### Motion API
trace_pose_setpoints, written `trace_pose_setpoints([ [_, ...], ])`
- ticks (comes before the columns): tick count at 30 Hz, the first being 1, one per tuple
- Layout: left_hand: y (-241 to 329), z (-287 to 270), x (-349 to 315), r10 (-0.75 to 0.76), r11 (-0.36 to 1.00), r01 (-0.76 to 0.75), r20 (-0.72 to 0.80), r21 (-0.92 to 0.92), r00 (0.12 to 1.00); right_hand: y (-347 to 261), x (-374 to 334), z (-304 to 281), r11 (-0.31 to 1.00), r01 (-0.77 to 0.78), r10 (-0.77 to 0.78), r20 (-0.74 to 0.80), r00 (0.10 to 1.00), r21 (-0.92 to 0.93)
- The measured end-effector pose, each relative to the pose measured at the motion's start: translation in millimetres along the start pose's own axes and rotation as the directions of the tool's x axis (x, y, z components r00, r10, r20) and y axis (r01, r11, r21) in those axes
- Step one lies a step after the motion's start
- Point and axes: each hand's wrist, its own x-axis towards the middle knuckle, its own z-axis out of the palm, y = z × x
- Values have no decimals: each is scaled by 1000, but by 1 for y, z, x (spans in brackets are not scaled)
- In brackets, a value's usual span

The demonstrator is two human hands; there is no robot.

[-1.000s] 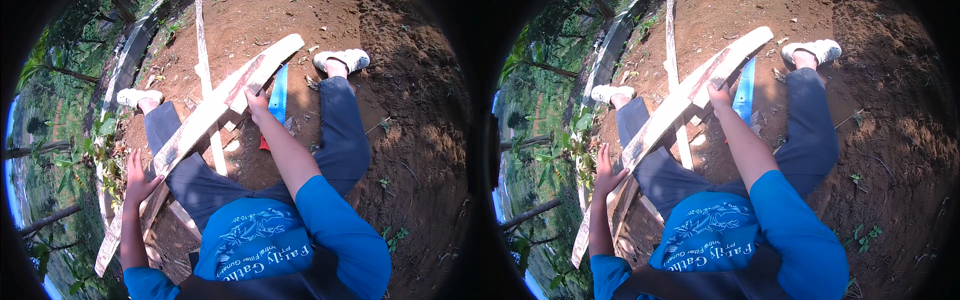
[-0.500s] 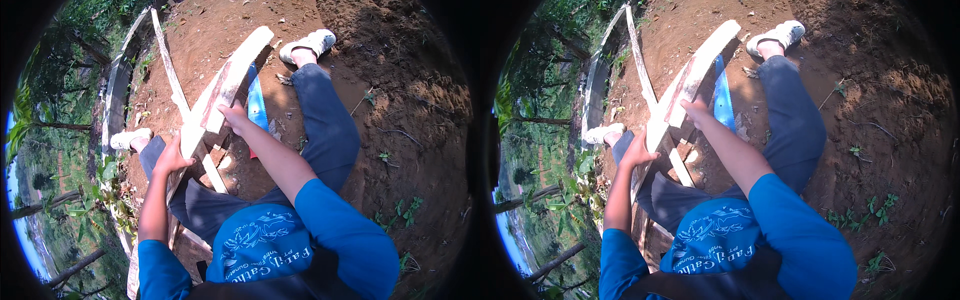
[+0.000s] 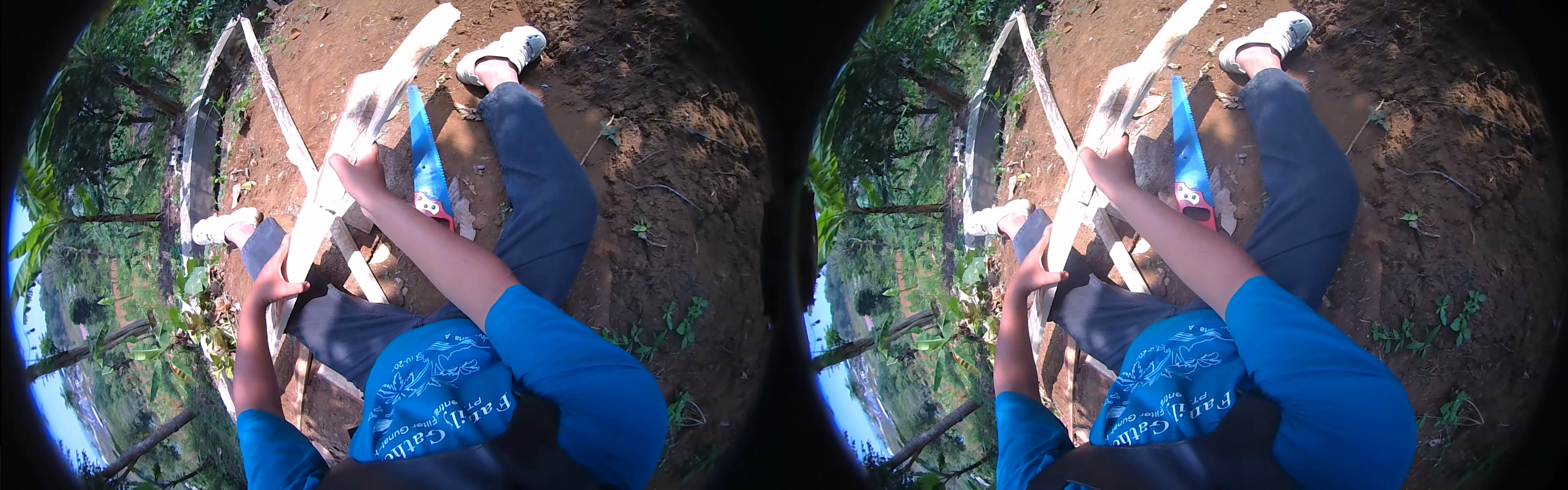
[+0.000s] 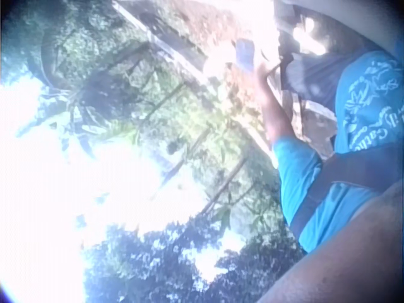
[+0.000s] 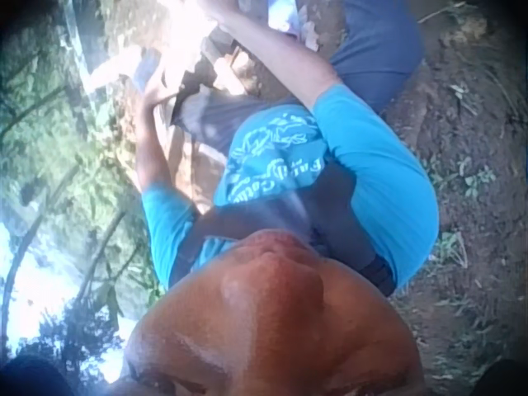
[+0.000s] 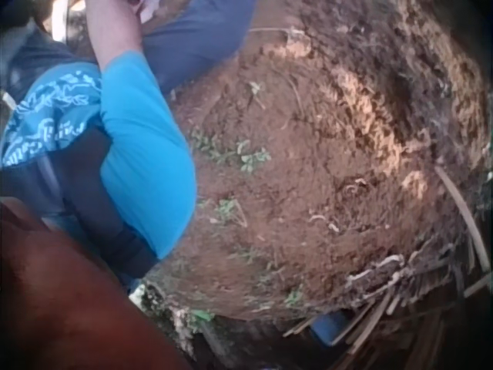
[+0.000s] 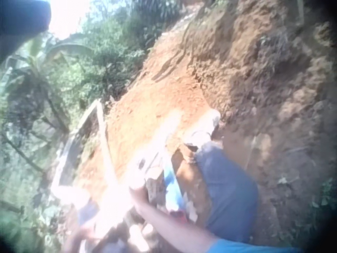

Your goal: The person sits on the ground and uses a red-handled hand saw to cut a long piece of light-colored wood resting on a makeshift wooden support. The person repeatedly saws through the wood, repositioning the piece as needed, and eventually separates a smaller segment.

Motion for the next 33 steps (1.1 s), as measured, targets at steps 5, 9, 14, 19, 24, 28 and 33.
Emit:
trace_pose_setpoints([
  [5,18,6,3,54,997,-49,-85,53,995,-7,-4,-2,986,80,-87,-44,995,-143],
  [9,40,20,0,-13,987,45,-197,156,980,2,0,-10,983,159,-160,-4,987,-93],
  [14,32,37,-3,-99,887,212,-279,411,955,43,13,-7,967,183,-196,-59,979,-174],
  [19,76,45,51,73,842,147,-380,518,922,88,38,-12,963,159,-194,-146,970,-218],
  [24,106,53,129,-31,893,178,-339,414,940,102,45,-22,928,-59,53,-26,998,-367],
  [28,96,62,159,-184,821,255,-187,511,965,112,63,-53,957,-82,142,203,969,-277],
  [33,83,77,166,-240,830,325,-235,454,942,63,79,-82,752,-262,560,376,739,-605],
])
